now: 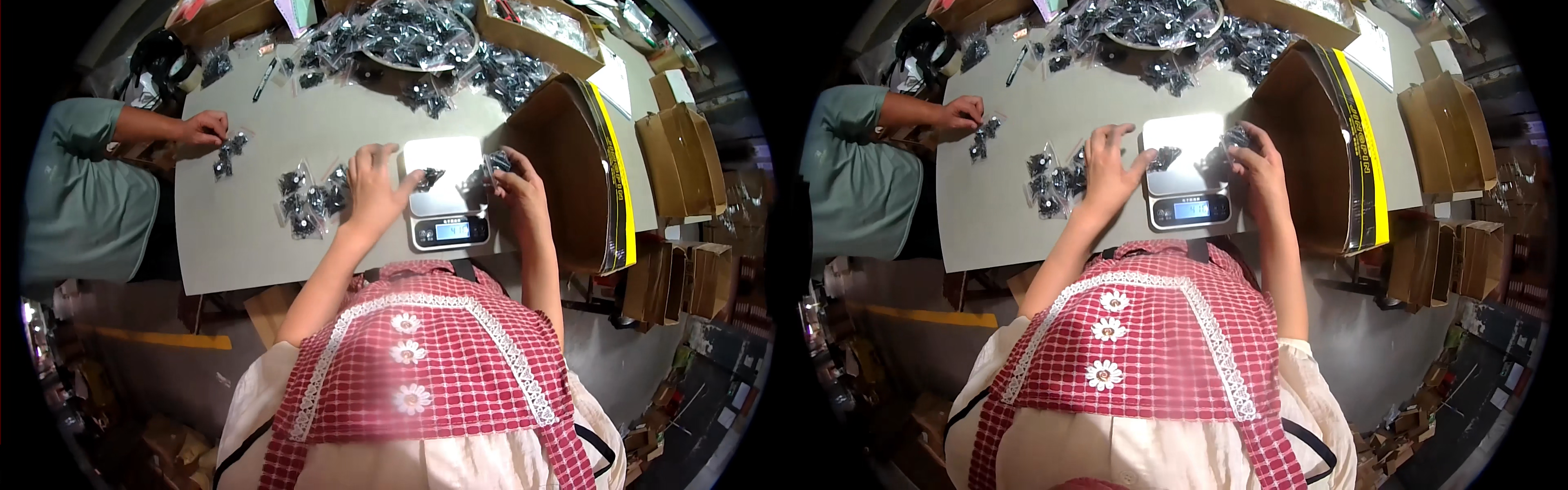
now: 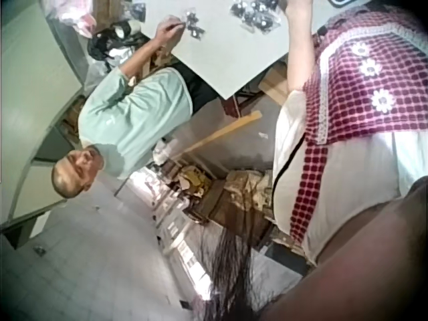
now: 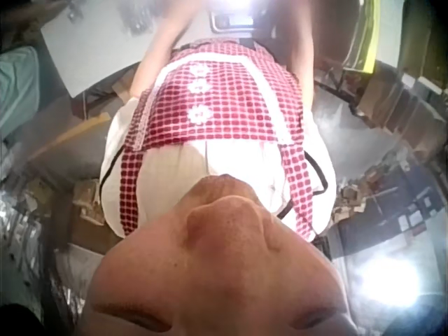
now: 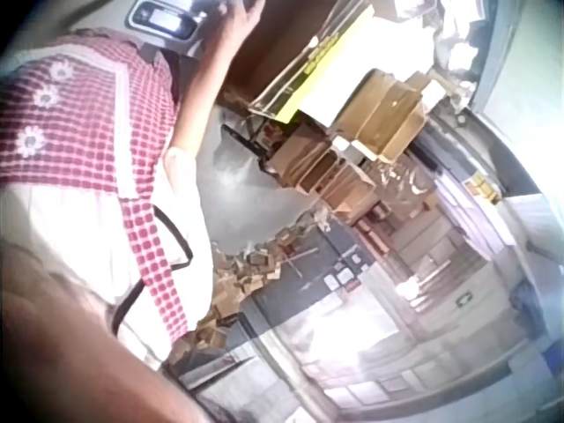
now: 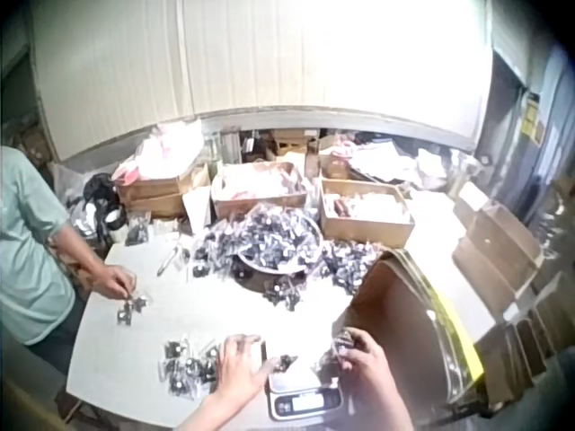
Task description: The person repeatedly places small plastic bags containing black components onto a digital scale, checks the weight, and then moves the bags into a cardboard box. A second person is visible across the table handling similar items.
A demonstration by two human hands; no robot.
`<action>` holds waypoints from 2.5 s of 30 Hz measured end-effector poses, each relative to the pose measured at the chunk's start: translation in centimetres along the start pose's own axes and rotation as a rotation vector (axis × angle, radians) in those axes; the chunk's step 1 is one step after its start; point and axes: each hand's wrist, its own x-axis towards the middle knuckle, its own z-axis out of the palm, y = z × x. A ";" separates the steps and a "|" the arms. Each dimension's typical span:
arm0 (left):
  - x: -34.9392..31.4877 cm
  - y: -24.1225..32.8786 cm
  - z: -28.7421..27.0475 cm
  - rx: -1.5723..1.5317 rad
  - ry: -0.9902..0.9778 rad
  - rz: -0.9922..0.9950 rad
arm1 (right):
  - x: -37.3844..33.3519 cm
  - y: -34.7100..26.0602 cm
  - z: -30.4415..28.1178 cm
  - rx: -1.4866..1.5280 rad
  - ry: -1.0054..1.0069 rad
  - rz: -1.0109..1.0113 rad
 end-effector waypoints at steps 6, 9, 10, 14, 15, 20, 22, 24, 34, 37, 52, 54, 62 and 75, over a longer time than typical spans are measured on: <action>-0.7 -0.1 0.3 -0.023 -0.005 0.001 | -0.5 -0.4 0.1 -0.045 0.004 -0.068; -0.5 1.4 0.9 -0.045 -0.030 0.041 | -0.4 -0.2 0.2 -0.036 -0.009 -0.137; -0.5 1.8 1.2 -0.051 -0.036 0.056 | -0.6 -0.3 0.6 -0.026 -0.015 -0.145; -0.1 2.7 2.2 -0.045 -0.029 0.109 | -1.5 -1.3 2.0 -0.033 -0.051 -0.174; 0.0 2.8 2.2 -0.025 -0.030 0.123 | -1.7 -1.5 2.3 -0.043 -0.058 -0.185; 0.2 1.9 2.5 0.004 -0.056 0.110 | -1.4 -1.1 2.5 -0.055 -0.051 -0.185; 0.4 2.1 2.1 -0.032 -0.010 0.124 | -1.4 -0.9 2.4 -0.056 -0.045 -0.176; 0.5 2.3 1.8 -0.055 0.017 0.139 | -1.4 -0.6 2.4 -0.053 -0.043 -0.175; 1.9 3.6 -0.7 -0.659 -0.083 -0.078 | -1.5 -1.6 0.9 -0.036 0.011 -0.197; 2.2 3.6 -1.2 -0.915 -0.081 -0.173 | -1.6 -1.4 0.6 0.004 0.055 -0.200; 1.0 2.1 -0.3 -1.172 -0.273 -0.475 | -1.5 -0.7 -1.6 -0.062 0.062 -0.211; 0.9 1.9 -0.4 -1.147 -0.242 -0.438 | -1.5 -0.7 -1.8 -0.054 0.065 -0.211; 0.9 3.1 -1.0 -1.042 -0.246 -0.339 | -1.4 -0.2 -1.9 -0.019 0.069 -0.212; 3.3 1.7 -0.2 -0.494 -0.113 -0.151 | 0.2 0.3 -3.2 -0.085 0.052 -0.178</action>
